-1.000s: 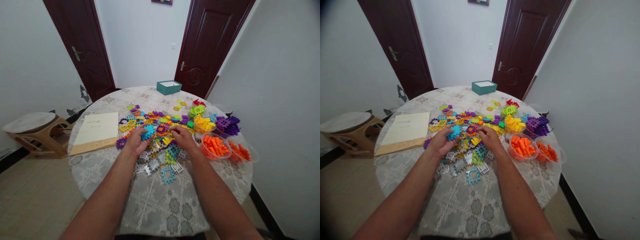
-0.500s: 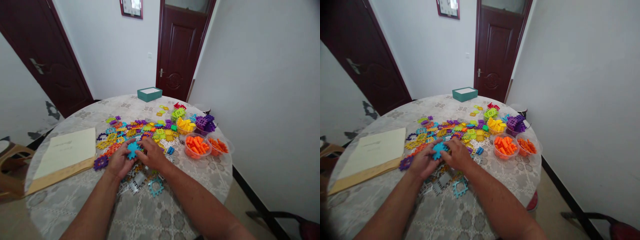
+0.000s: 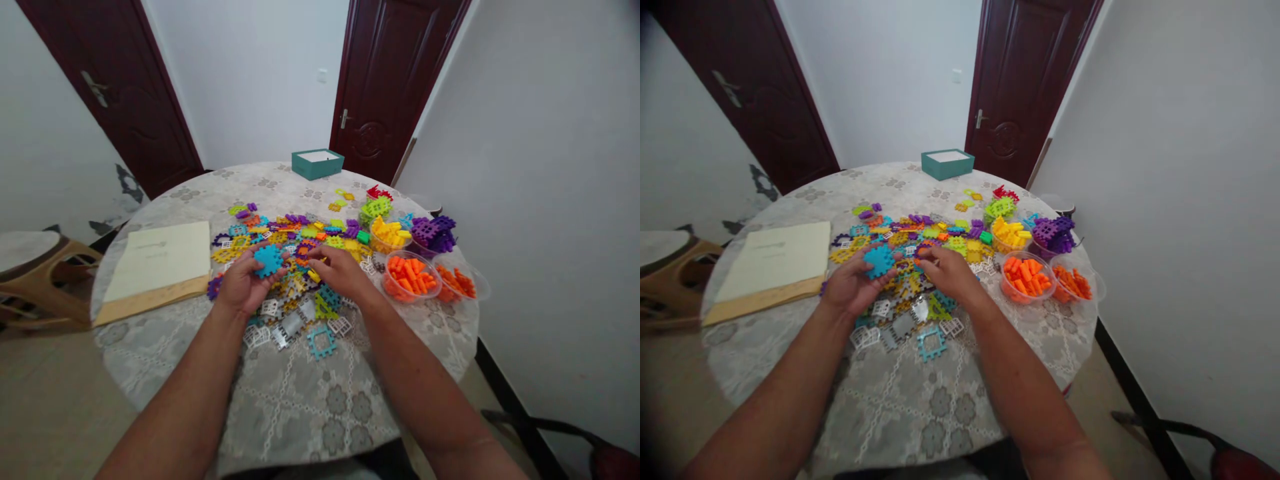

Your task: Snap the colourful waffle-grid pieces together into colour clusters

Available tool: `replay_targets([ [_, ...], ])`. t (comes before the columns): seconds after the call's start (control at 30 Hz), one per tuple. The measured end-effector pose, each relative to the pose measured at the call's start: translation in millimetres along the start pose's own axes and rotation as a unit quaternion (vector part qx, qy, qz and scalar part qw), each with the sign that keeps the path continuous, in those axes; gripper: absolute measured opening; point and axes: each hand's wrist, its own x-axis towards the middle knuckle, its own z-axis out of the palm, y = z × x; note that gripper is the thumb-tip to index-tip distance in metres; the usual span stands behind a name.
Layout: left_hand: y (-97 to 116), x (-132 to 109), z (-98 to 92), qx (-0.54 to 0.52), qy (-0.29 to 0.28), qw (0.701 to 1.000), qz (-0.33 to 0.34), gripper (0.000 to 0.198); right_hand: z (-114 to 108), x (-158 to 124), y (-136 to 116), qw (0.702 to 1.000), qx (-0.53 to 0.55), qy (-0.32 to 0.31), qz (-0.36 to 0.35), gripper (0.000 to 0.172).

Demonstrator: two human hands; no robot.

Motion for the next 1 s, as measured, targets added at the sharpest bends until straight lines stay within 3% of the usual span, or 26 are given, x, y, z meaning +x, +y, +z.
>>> replay_targets([
  [0.13, 4, 6, -9.6, -0.058, 0.035, 0.998, 0.008, 0.065, -29, -19, -12, 0.982, -0.127, -0.134, 0.030, 0.007],
  [0.2, 4, 9, -11.7, -0.079, 0.048, 0.996, 0.006, 0.066, -30, -38, -22, 0.964, -0.209, -0.153, 0.050, 0.007],
  [0.37, 7, 11, -12.9, -0.117, 0.055, 0.991, 0.035, 0.062, -10, -84, -31, 0.924, -0.329, -0.162, 0.112, 0.026],
  [0.47, 13, 10, -15.3, -0.124, 0.036, 0.990, 0.050, 0.055, 0, -97, -24, 0.924, -0.324, -0.155, 0.129, 0.024],
  [0.7, 22, 12, -22.9, -0.131, 0.027, 0.990, 0.051, 0.054, 2, -101, -12, 0.969, -0.193, -0.096, 0.122, 0.012],
  [1.0, 21, 19, -29.2, -0.125, 0.039, 0.990, 0.046, 0.055, -50, -70, -18, 0.975, -0.202, -0.026, 0.092, 0.019],
])
